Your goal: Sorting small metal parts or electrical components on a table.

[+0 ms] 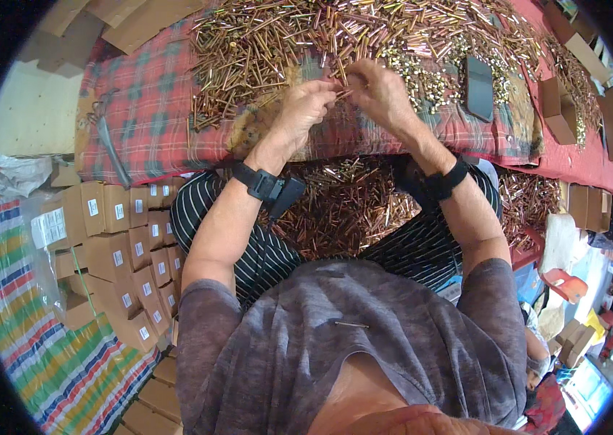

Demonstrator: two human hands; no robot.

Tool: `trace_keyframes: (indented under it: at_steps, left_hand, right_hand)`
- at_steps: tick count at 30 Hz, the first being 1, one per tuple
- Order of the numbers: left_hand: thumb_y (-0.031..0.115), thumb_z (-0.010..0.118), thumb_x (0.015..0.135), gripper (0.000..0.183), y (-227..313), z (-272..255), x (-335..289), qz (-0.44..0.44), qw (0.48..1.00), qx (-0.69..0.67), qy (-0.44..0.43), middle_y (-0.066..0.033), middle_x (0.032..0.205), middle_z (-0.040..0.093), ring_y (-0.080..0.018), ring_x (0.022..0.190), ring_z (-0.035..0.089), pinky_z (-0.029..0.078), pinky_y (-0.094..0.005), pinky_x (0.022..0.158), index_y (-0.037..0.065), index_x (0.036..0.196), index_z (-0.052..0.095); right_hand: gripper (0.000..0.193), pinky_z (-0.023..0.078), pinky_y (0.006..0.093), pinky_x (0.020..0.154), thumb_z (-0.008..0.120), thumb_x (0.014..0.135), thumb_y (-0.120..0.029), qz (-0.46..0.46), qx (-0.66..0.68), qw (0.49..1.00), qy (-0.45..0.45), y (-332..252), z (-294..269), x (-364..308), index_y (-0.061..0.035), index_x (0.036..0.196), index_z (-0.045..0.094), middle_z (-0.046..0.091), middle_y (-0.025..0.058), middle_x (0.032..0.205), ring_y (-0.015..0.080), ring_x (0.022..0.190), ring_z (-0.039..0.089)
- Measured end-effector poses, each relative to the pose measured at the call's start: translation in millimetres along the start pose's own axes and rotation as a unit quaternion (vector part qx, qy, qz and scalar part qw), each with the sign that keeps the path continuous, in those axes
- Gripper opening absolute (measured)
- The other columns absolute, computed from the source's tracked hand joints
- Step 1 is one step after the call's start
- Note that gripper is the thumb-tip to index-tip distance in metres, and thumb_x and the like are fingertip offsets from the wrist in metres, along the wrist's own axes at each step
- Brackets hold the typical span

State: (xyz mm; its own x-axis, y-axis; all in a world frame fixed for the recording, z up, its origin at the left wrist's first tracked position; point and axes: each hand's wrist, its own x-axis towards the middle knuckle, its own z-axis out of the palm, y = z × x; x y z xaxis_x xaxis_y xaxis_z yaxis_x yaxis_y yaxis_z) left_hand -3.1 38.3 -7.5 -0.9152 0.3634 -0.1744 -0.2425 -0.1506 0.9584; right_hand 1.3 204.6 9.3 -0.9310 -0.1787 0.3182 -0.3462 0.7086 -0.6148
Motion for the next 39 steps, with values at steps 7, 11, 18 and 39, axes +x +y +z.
trace_keyframes:
  at_steps: [7, 11, 18, 39]
  left_hand:
    - [0.007, 0.055, 0.078, 0.015, 12.8, -7.1, -4.2, -0.076, 0.99, -0.106, 0.055, 0.0004, 0.064, 0.05, -0.0019, 0.046, 0.034, 0.024, -0.0159, 0.04, -0.003, 0.088, 0.061]
    - [0.008, 0.056, 0.078, 0.012, 14.7, -7.2, -5.8, -0.063, 0.991, -0.099, 0.068, 0.0004, 0.064, 0.051, -0.0019, 0.045, 0.033, 0.024, -0.0159, 0.04, -0.001, 0.085, 0.06]
    - [0.007, 0.057, 0.076, 0.009, 21.0, -8.3, -6.5, -0.043, 0.99, -0.106, 0.089, 0.0013, 0.061, 0.048, -0.0024, 0.044, 0.032, 0.024, -0.0169, 0.039, 0.0, 0.082, 0.059]
    - [0.006, 0.057, 0.076, 0.008, 30.0, -5.8, -10.4, -0.052, 0.983, -0.169, 0.052, 0.0019, 0.06, 0.045, -0.0025, 0.046, 0.032, 0.024, -0.0164, 0.04, -0.002, 0.08, 0.057]
  right_hand:
    - [0.015, 0.048, 0.0428, 0.071, 0.057, 0.066, -0.006, 0.038, -0.221, 0.974, 0.018, 70.7, -5.6, 15.8, -0.0043, 0.081, 0.06, 0.057, 0.0167, 0.081, 0.0341, 0.082, 0.057]
    - [0.014, 0.048, 0.0421, 0.069, 0.057, 0.066, -0.006, -0.014, -0.289, 0.957, 0.012, 77.2, -3.2, 17.9, -0.0046, 0.08, 0.059, 0.057, 0.0156, 0.08, 0.033, 0.082, 0.058]
    - [0.01, 0.049, 0.0389, 0.065, 0.058, 0.074, -0.01, -0.018, -0.173, 0.984, 0.047, 50.4, -2.6, 18.5, -0.0033, 0.081, 0.061, 0.061, 0.0166, 0.079, 0.031, 0.071, 0.061]
    - [0.013, 0.047, 0.0219, 0.068, 0.057, 0.085, -0.005, 0.096, 0.363, 0.926, -0.041, -23.5, -2.7, -4.9, 0.0016, 0.097, 0.057, 0.061, 0.0025, 0.083, 0.0064, 0.075, 0.055]
